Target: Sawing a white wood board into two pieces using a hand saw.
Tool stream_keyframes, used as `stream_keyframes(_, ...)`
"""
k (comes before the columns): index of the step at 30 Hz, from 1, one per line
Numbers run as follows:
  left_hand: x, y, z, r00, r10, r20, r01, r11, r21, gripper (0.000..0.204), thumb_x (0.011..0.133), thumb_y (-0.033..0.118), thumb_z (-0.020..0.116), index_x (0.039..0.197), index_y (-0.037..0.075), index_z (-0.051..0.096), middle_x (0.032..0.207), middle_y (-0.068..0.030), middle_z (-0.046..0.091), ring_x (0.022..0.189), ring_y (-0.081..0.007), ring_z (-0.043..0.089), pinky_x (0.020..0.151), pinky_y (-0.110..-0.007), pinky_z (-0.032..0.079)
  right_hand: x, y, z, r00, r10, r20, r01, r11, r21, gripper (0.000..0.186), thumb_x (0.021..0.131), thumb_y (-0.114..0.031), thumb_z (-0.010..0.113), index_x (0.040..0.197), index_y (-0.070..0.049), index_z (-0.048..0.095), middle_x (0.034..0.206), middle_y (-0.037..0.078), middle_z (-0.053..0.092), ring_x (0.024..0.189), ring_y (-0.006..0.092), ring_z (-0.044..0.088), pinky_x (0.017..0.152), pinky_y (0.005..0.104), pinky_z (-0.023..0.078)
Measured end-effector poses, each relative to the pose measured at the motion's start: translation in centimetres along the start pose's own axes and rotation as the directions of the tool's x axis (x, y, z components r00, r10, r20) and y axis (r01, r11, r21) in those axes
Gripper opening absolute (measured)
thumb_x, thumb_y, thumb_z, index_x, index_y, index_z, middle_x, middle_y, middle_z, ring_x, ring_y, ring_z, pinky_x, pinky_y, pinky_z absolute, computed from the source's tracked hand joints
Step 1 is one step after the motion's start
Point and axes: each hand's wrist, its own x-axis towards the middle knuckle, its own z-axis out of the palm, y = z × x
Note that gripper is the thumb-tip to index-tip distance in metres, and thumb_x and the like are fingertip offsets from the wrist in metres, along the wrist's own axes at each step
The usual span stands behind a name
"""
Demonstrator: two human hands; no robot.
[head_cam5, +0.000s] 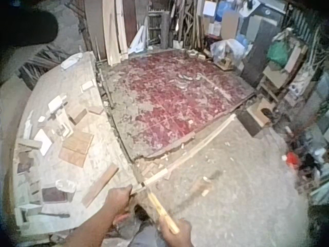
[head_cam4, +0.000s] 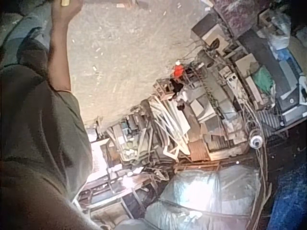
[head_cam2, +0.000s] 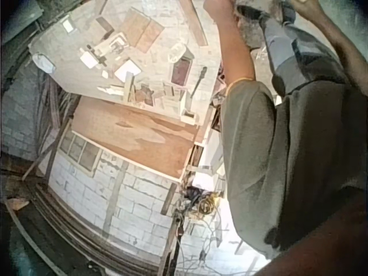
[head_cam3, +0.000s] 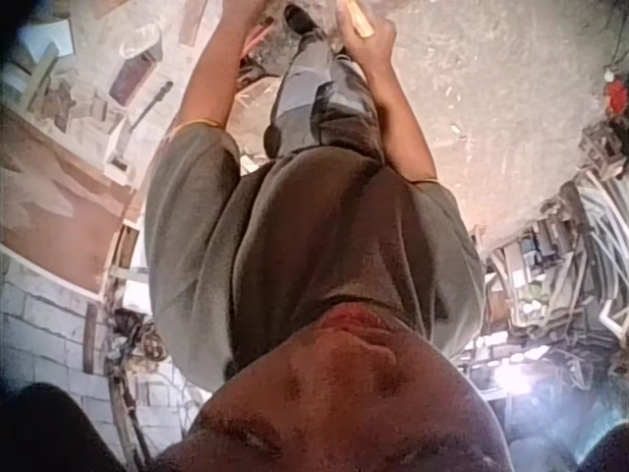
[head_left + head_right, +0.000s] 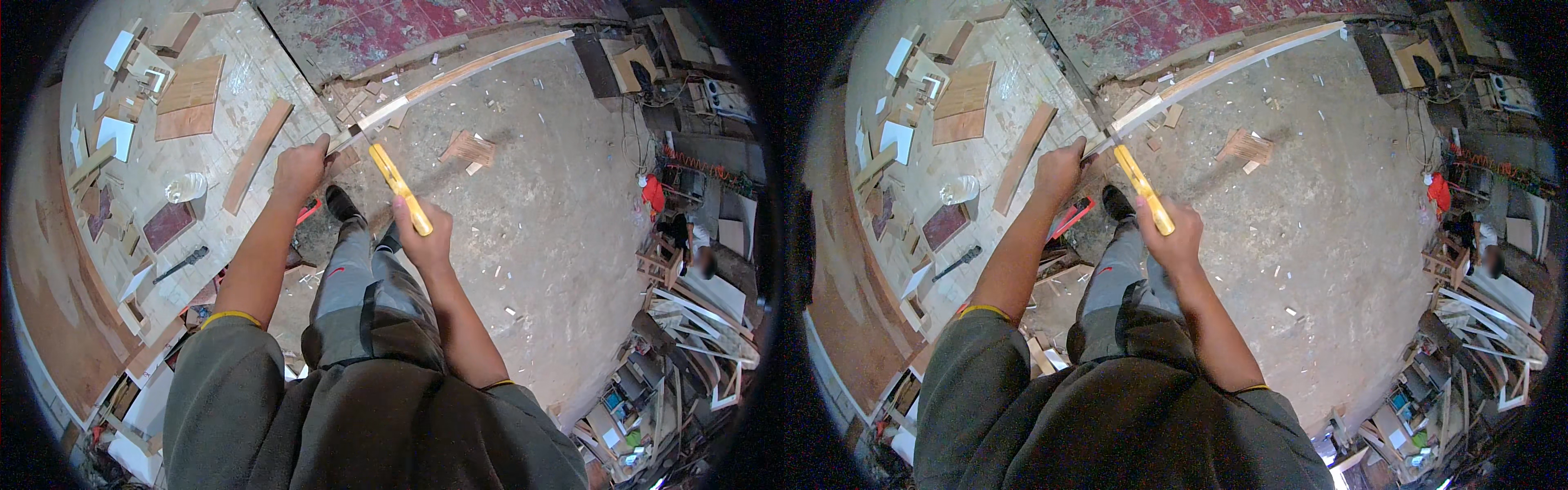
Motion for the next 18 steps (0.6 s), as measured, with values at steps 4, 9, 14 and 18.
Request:
stream_keyframes(4,0.0,0.0,0.1,1.0,-0.003,0.003,0.003,1.0,0.005,0.03,0.092,0.035,0.067,0.101,0.009,0.056,0.072,-0.0178,0.068,0.069,-0.0392,0.069,0.059,-0.051,0.053,-0.5,0.2,0.1,1.0,-0.013,0.001,0.014,0.999,-0.041,0.023,0.091,-0.023,0.073,0.078,-0.005,0.067,0.063,0.016,0.061,0.055,0.0341,0.063,0.053,0.0411,0.046)
stream_keyframes(9,-0.1,-0.1,0.5,1.0,0.012,0.012,-0.012,1.0,0.003,0.031,0.094,0.038,0.064,0.101,0.009,0.056,0.071,-0.0187,0.067,0.068,-0.0402,0.068,0.058,-0.053,0.052,-1.6,1.2,-0.1,0.998,-0.055,-0.019,0.054,0.998,-0.027,0.023,0.091,-0.022,0.072,0.076,-0.006,0.065,0.061,0.015,0.059,0.054,0.0329,0.061,0.053,0.0406,0.045)
stream_keyframes(14,-0.1,-0.3,0.5,0.999,0.054,0.003,-0.054,0.998,0.026,0.032,0.094,0.039,0.063,0.101,0.009,0.056,0.071,-0.0187,0.067,0.069,-0.0402,0.068,0.058,-0.053,0.051,-4.2,1.6,-1.3,0.999,0.026,-0.022,-0.025,0.998,0.059,0.023,0.091,-0.02,0.072,0.075,-0.005,0.065,0.058,0.014,0.055,0.049,0.0306,0.054,0.052,0.0401,0.041)
stream_keyframes(18,-0.1,0.2,0.2,0.999,0.035,0.013,-0.035,0.999,0.028,0.033,0.093,0.04,0.064,0.103,0.009,0.056,0.072,-0.0188,0.067,0.069,-0.0401,0.068,0.06,-0.053,0.051,-6.8,1.8,-3.1,1.0,0.027,-0.014,-0.027,1.0,0.004,0.022,0.091,-0.017,0.071,0.074,-0.005,0.064,0.058,0.013,0.055,0.049,0.0297,0.049,0.053,0.0402,0.038)
